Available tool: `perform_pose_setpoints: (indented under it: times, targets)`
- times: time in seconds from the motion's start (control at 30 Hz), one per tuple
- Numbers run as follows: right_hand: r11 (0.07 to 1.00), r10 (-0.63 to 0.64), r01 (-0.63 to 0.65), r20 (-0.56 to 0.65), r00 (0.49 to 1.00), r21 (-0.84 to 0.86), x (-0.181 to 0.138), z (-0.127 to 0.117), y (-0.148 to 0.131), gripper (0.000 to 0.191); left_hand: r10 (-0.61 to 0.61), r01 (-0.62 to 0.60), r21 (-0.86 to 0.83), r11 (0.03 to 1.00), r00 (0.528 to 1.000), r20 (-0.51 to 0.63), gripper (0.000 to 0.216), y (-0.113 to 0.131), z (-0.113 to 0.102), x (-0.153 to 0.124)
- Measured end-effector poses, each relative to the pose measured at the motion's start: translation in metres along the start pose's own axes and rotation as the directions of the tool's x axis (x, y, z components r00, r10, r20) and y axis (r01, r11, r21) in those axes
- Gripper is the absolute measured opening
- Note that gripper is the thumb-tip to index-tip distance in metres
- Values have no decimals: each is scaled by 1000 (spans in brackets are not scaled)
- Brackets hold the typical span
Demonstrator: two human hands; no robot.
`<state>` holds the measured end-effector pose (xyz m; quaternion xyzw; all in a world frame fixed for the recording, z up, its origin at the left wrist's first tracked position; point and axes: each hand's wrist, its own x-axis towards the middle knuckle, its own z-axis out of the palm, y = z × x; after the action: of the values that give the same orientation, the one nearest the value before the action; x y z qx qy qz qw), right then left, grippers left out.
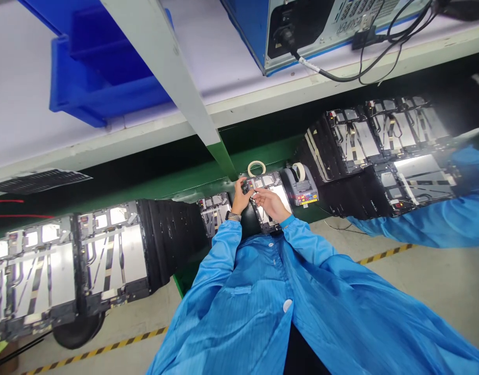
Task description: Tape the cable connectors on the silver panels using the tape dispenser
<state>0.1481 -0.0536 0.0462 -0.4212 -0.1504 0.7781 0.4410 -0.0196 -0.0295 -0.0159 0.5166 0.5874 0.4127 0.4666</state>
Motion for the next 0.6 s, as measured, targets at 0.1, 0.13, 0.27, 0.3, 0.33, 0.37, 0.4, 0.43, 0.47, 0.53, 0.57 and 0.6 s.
perform_pose_setpoints:
  times: [0.1, 0.13, 0.27, 0.3, 0.33, 0.37, 0.4, 0.43, 0.47, 0.53, 0.57, 0.6]
  targets:
    - [999, 28, -28, -10, 1000, 42, 2, -1, 0, 34, 10, -10, 7, 1000, 1000, 4, 56, 3, -1, 0]
    - [998, 41, -40, -14, 999, 54, 3, -2, 0, 32, 12, -12, 11, 1000, 1000, 3, 56, 4, -1, 0]
    - [991, 103, -101, -20, 994, 93, 7, -3, -2, 26, 32, -32, 56, 998, 999, -2, 55, 9, -2, 0]
    - [989, 118, -115, -20, 993, 98, 7, -3, -3, 25, 45, -44, 70, 997, 999, -4, 53, 10, -2, 0]
    - [987, 129, -126, -20, 991, 101, 8, -3, -4, 23, 58, -57, 84, 995, 998, -6, 52, 11, -2, 0]
    - [986, 134, -132, -22, 991, 102, 8, -4, -4, 22, 71, -70, 96, 993, 997, -7, 49, 12, -2, 0]
    - [986, 136, -133, -25, 990, 101, 8, -4, -4, 21, 80, -79, 108, 991, 997, -6, 47, 13, -2, 0]
    - [986, 136, -132, -28, 990, 100, 8, -4, -5, 21, 85, -84, 118, 989, 996, -3, 44, 13, -2, 0]
    - [987, 135, -131, -29, 990, 97, 8, -4, -5, 20, 85, -84, 127, 988, 996, 1, 41, 14, -2, 0]
    - [987, 134, -131, -27, 991, 96, 8, -4, -5, 19, 75, -76, 143, 987, 997, 14, 36, 14, -2, 0]
    - [986, 136, -133, -25, 990, 97, 8, -4, -5, 18, 68, -71, 150, 986, 997, 20, 34, 14, -2, 0]
    - [986, 139, -136, -22, 990, 100, 8, -4, -5, 18, 64, -67, 156, 985, 998, 24, 33, 14, -2, 0]
